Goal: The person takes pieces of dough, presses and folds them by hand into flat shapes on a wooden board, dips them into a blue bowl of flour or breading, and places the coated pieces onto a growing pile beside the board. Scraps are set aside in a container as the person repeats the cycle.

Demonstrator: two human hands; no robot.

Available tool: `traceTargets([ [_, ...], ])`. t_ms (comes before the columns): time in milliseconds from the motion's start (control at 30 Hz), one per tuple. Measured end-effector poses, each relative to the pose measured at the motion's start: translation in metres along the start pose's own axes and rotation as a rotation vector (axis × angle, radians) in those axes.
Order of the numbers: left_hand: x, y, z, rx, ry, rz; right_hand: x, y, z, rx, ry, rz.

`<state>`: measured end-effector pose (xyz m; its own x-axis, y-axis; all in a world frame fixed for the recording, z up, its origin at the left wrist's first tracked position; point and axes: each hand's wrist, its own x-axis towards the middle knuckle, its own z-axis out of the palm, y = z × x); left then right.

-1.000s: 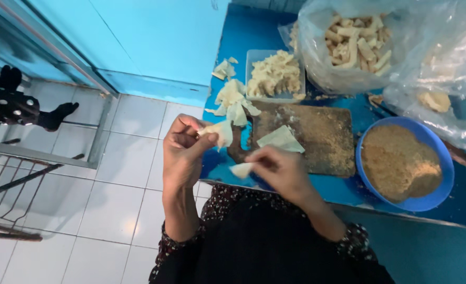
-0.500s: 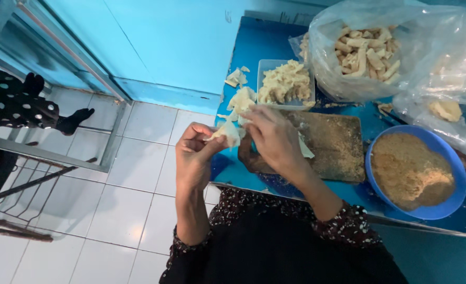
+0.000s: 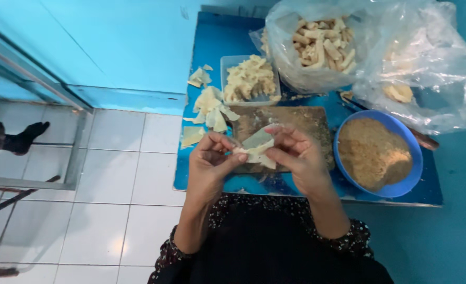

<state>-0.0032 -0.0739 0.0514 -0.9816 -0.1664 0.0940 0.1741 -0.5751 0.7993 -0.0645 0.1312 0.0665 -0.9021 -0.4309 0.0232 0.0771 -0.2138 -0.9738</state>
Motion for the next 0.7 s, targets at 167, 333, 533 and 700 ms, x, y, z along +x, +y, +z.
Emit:
traceTargets([
  [167,0.002,-0.003,0.018,0.079,-0.073,-0.028,-0.014,-0.007,-0.011,0.012,0.043,-0.058],
  [333,-0.001,-0.009,0.026,0.100,-0.106,-0.033,-0.019,-0.001,-0.016,-0.078,0.072,-0.188],
  [533,-0.005,-0.015,0.029,0.207,-0.075,-0.045,-0.011,0.000,-0.011,-0.209,0.144,-0.184],
  [700,-0.001,-0.009,0.036,0.400,-0.028,-0.046,-0.003,-0.023,0.001,-0.326,0.148,-0.203],
])
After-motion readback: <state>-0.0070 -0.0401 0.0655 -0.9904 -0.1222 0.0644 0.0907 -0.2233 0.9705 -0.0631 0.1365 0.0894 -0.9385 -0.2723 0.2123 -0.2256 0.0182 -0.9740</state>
